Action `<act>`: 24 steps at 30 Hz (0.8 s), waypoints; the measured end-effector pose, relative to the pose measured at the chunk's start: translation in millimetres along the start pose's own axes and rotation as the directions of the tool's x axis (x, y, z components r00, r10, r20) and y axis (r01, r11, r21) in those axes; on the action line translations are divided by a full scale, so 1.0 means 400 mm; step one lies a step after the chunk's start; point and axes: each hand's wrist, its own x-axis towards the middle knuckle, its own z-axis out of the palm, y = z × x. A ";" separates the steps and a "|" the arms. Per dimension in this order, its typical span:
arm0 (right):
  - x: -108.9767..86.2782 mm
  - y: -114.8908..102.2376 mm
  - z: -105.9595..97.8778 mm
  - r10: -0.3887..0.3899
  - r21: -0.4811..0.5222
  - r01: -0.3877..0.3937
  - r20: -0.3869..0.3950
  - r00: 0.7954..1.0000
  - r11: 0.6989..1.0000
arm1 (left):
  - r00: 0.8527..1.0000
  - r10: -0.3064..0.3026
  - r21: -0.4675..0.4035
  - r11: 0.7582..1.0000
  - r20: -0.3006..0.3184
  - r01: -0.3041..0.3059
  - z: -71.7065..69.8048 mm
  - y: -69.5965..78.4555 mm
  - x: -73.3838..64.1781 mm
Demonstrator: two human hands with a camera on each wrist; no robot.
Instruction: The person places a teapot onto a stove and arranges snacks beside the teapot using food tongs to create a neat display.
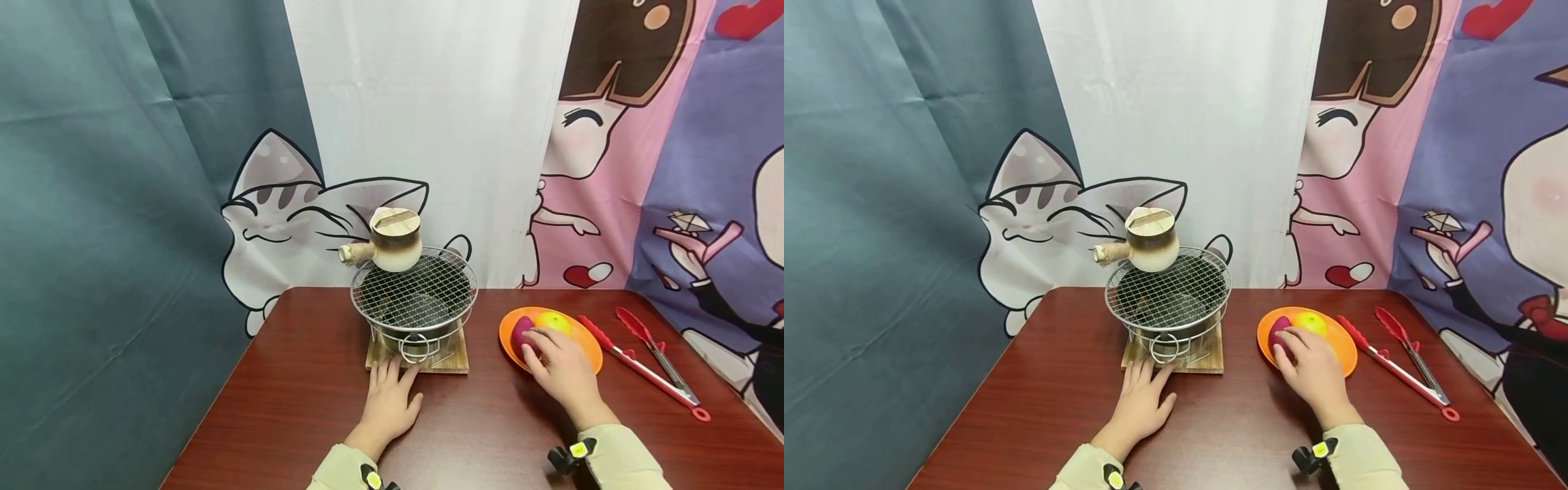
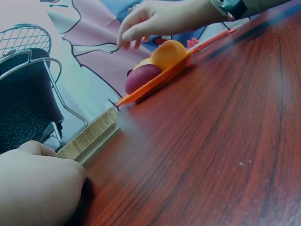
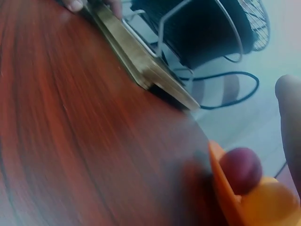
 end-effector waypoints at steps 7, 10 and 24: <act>0.000 0.059 -0.049 0.008 -0.049 -0.010 -0.045 0.999 0.999 | 1.000 0.000 -0.004 1.000 -0.005 0.000 0.000 -0.001 0.001; -0.009 0.083 -0.069 0.033 -0.066 -0.037 -0.052 0.998 0.997 | 1.000 0.004 -0.002 1.000 -0.002 -0.004 -0.001 0.001 0.001; -0.071 0.199 -0.136 0.159 -0.154 -0.154 0.019 0.987 0.976 | 1.000 -0.003 -0.013 1.000 0.015 0.003 -0.008 0.005 0.001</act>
